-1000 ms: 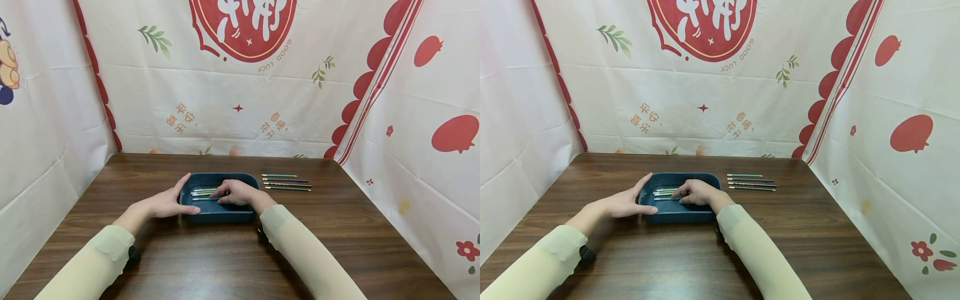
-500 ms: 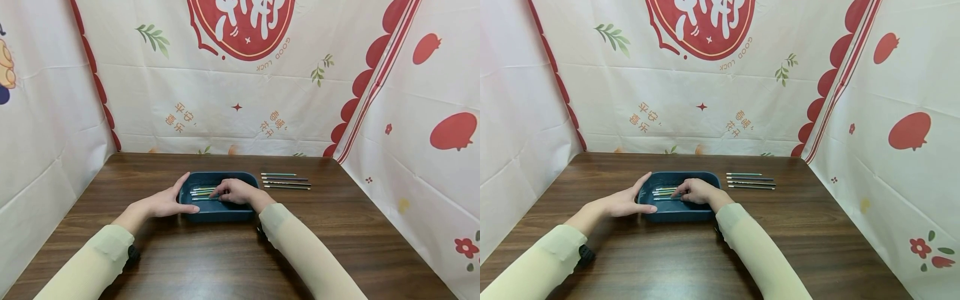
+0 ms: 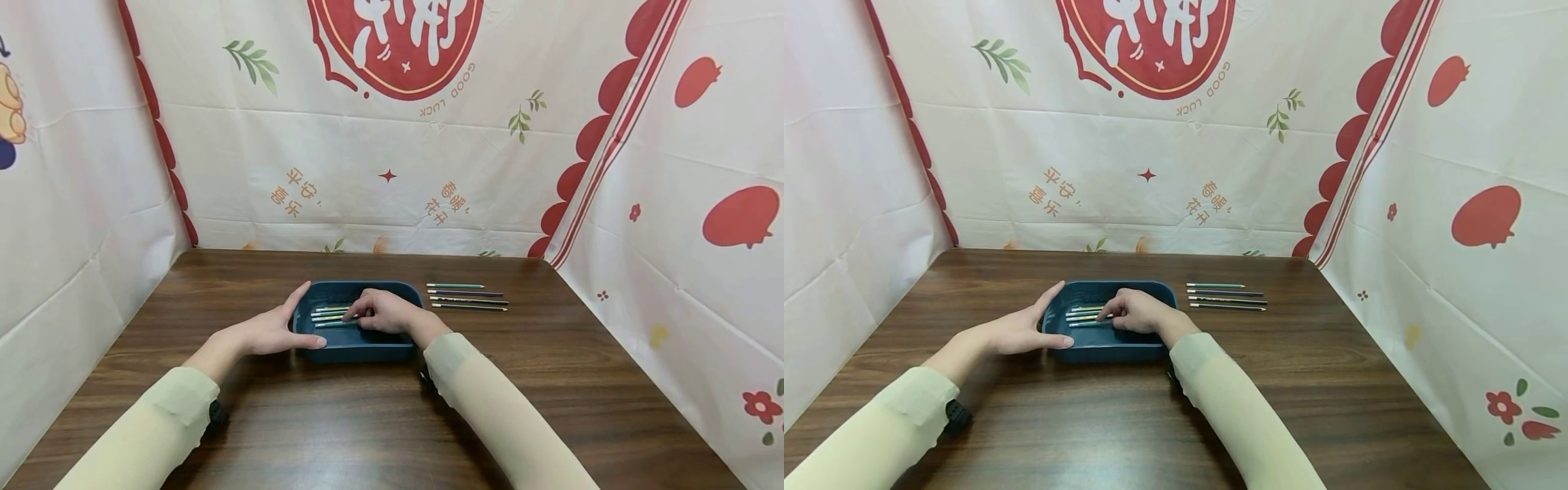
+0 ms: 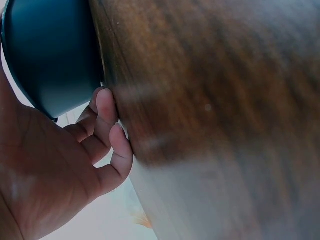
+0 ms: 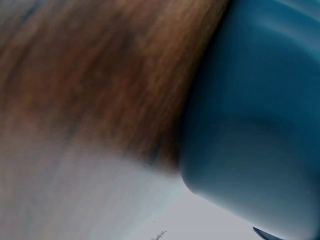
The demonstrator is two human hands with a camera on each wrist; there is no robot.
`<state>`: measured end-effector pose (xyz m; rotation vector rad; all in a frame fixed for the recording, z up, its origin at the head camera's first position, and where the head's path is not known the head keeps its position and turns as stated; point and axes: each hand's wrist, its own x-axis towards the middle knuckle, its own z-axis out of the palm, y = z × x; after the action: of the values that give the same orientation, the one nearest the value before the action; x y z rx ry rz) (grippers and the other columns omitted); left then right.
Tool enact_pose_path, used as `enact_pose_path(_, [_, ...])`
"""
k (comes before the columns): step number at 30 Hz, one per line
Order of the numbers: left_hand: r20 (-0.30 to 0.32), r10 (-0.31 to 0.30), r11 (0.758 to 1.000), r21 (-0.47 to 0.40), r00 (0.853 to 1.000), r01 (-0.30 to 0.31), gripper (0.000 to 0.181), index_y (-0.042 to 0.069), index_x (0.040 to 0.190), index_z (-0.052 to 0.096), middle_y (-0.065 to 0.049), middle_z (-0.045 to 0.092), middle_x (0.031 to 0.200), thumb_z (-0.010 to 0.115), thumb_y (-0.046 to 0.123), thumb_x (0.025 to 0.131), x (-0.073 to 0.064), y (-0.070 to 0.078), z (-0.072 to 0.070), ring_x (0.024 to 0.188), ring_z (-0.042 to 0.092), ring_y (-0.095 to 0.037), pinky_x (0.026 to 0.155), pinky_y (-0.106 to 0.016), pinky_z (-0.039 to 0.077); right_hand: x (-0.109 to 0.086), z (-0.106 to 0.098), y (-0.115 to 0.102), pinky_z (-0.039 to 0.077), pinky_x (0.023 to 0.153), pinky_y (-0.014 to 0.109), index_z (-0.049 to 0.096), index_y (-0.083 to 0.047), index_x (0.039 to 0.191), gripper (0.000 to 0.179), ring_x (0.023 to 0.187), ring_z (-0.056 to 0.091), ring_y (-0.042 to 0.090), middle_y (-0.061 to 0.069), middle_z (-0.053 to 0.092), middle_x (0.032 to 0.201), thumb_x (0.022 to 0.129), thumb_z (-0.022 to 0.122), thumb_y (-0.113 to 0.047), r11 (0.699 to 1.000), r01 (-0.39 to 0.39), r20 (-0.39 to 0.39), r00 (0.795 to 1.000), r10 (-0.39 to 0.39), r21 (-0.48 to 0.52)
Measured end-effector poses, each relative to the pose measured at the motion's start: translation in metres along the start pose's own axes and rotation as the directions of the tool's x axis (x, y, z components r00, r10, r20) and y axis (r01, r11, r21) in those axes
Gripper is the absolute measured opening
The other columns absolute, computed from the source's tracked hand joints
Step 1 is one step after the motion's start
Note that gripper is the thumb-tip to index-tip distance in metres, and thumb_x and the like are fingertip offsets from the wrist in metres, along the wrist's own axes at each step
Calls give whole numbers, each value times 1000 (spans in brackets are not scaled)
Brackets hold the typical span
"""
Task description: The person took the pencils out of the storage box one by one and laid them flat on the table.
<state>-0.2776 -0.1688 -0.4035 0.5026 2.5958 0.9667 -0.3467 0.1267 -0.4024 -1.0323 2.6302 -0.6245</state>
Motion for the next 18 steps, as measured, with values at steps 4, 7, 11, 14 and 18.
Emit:
enact_pose_path(4, [-1,2,1000,-2,1000,-2,130,31,176,-14,-28,19,180,75,74,92,1,-1,0,161,35,-51,127,-73,31,0,0,-1,53,91,30,83,-25,128,31,97,59,13,-1,69,118,107,67,-8,1000,4,-1,1000,-4,23])
enact_pose_path(7, [-1,1,1000,-2,1000,-1,130,31,176,-14,-29,19,180,75,74,92,1,-1,0,161,35,-51,127,-73,31,1,0,0,54,92,30,82,-24,129,31,98,60,14,-1,72,120,108,67,-8,999,9,0,1000,-9,32])
enact_pose_path(11, [-3,2,1000,3,1000,-2,129,30,176,-14,-29,18,180,75,73,93,1,-2,-1,161,34,-50,127,-72,31,2,1,2,55,93,32,82,-25,128,29,98,60,14,-1,72,119,109,67,-10,999,26,-19,999,-25,43])
enact_pose_path(14, [-3,6,1000,7,1000,-6,130,29,176,-14,-29,18,181,75,74,92,0,-1,-1,162,33,-50,128,-72,30,2,0,2,55,94,34,82,-25,128,28,100,61,14,-2,72,120,109,68,-10,997,40,-39,999,-37,67])
enact_pose_path(18, [0,5,1000,13,1000,-5,131,29,176,-14,-28,16,181,74,75,91,0,0,0,163,32,-51,128,-71,30,1,-2,0,55,98,35,82,-26,129,29,104,63,13,-3,73,123,109,68,-11,994,48,-54,998,-43,102])
